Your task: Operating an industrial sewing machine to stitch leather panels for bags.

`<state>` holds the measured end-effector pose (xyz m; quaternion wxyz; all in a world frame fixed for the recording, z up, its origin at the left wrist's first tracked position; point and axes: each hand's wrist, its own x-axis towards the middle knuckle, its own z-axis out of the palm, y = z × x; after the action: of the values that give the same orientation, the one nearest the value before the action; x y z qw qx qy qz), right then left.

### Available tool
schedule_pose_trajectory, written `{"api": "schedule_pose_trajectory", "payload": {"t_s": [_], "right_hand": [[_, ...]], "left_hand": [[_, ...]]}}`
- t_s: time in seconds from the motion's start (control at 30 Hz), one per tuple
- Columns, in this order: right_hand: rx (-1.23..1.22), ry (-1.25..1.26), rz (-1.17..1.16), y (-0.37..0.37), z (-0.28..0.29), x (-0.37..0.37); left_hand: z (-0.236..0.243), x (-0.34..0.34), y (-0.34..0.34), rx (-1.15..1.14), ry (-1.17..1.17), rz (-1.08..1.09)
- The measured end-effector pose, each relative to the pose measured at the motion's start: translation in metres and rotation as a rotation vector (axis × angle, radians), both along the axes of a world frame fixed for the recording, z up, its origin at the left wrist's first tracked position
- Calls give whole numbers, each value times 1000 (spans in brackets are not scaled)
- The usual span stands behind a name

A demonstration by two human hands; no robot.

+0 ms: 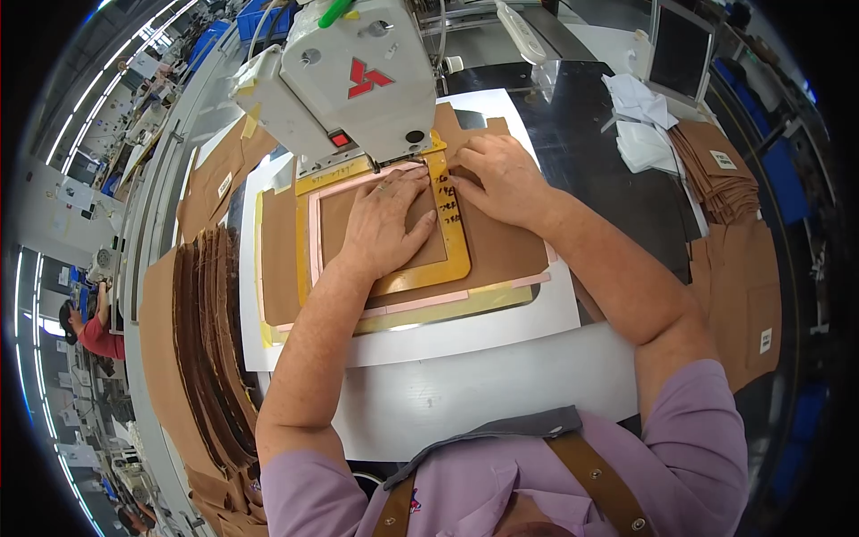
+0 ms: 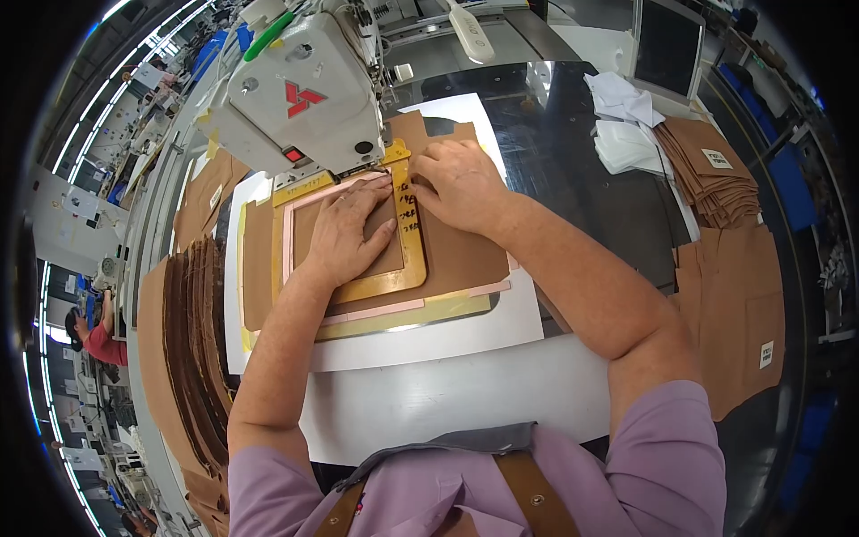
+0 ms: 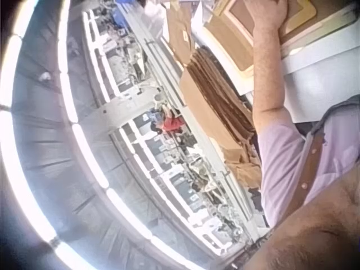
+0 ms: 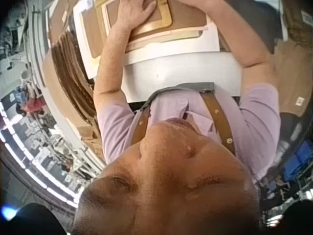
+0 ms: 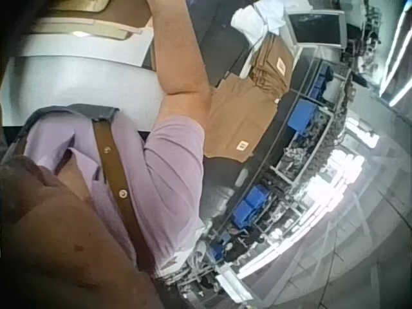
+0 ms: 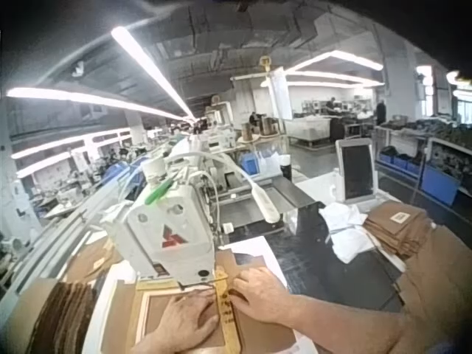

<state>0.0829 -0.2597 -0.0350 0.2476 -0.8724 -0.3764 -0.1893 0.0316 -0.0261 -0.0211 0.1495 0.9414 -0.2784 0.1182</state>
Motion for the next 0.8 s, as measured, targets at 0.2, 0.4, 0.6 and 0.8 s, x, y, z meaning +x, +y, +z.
{"api": "schedule_pose_trajectory", "payload": {"t_s": [0.2, 0.4, 0.6, 0.8], "right_hand": [[-82, -127, -364, -21, 1, 24], [-139, 135, -456, -22, 4, 27], [-125, 290, -368, -22, 1, 35], [-75, 309, -346, -23, -2, 39]], "left_hand": [[-3, -3, 4, 12, -38, -17], [-3, -7, 4, -72, 87, 16], [-6, -6, 5, -72, -1, -30], [-6, -6, 6, -81, 38, -6]]}}
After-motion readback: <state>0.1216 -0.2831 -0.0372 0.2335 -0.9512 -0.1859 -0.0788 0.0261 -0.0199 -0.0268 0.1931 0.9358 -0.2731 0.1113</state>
